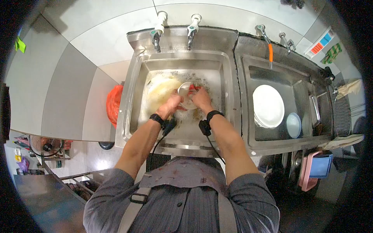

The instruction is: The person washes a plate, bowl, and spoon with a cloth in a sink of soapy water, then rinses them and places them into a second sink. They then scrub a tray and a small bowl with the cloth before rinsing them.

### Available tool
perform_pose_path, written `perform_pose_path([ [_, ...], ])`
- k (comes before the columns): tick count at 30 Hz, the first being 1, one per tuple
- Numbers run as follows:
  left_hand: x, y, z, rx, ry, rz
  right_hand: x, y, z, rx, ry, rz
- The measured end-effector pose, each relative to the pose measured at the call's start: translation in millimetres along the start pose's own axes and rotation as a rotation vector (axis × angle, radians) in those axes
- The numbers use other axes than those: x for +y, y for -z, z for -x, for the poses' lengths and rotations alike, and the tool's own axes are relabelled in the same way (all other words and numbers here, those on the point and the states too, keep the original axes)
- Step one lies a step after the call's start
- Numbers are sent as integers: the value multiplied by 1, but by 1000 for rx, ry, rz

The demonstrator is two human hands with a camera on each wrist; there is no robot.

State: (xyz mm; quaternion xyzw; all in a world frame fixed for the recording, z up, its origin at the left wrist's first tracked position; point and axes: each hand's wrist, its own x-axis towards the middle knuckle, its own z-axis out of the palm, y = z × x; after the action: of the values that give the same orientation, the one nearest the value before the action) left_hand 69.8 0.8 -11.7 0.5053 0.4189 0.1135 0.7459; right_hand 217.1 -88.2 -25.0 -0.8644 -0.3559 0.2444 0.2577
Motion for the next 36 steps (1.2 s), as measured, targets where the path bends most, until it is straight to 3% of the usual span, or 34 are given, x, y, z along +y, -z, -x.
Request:
perform_pose_path([
  [1,2,-4,2,0,-4,-1,-3,-1,0,3,3,-1],
  [3,3,-16,6,197,-8,71,-6,-6,3,-330,-408,-505],
  [6,-18,-13,-13,284,-76,81,12,-47,0,-330,-391,-726],
  [9,-29,1,-25,194,-97,14,-3,-35,16,-371,-358,-819],
  [10,-22,4,-19,197,-99,15,11,-44,2,-373,-355,-818],
  [12,-10,7,-2,3,-52,109,38,-55,-26,-141,-2,104],
  [15,13,12,8,-32,8,-76,7,-8,-6,-41,78,169],
  [18,29,12,15,6,28,-1,25,-30,-30,-87,85,121],
  [19,27,11,12,7,29,2,11,-18,-19,-89,85,123],
  [21,16,10,-5,172,-72,-115,-45,21,23,-498,-258,-319],
  [22,7,10,-13,171,-74,-113,-37,5,22,-496,-257,-317],
  [24,-12,10,-22,353,-273,-302,-21,-29,16,-455,-343,-917],
  [28,6,-5,12,395,-149,-111,-17,-40,11,-392,-347,-776],
  [30,20,7,19,83,22,-14,7,-50,-5,-241,51,-417],
  [31,19,14,15,84,24,-14,2,-38,-2,-243,50,-417],
  [33,22,22,12,-74,12,-191,-2,-18,0,-211,15,-50],
  [34,22,20,14,-74,12,-189,-3,-18,1,-212,15,-48],
  [36,27,15,18,-18,-29,-140,-5,-18,1,-257,5,-338],
])
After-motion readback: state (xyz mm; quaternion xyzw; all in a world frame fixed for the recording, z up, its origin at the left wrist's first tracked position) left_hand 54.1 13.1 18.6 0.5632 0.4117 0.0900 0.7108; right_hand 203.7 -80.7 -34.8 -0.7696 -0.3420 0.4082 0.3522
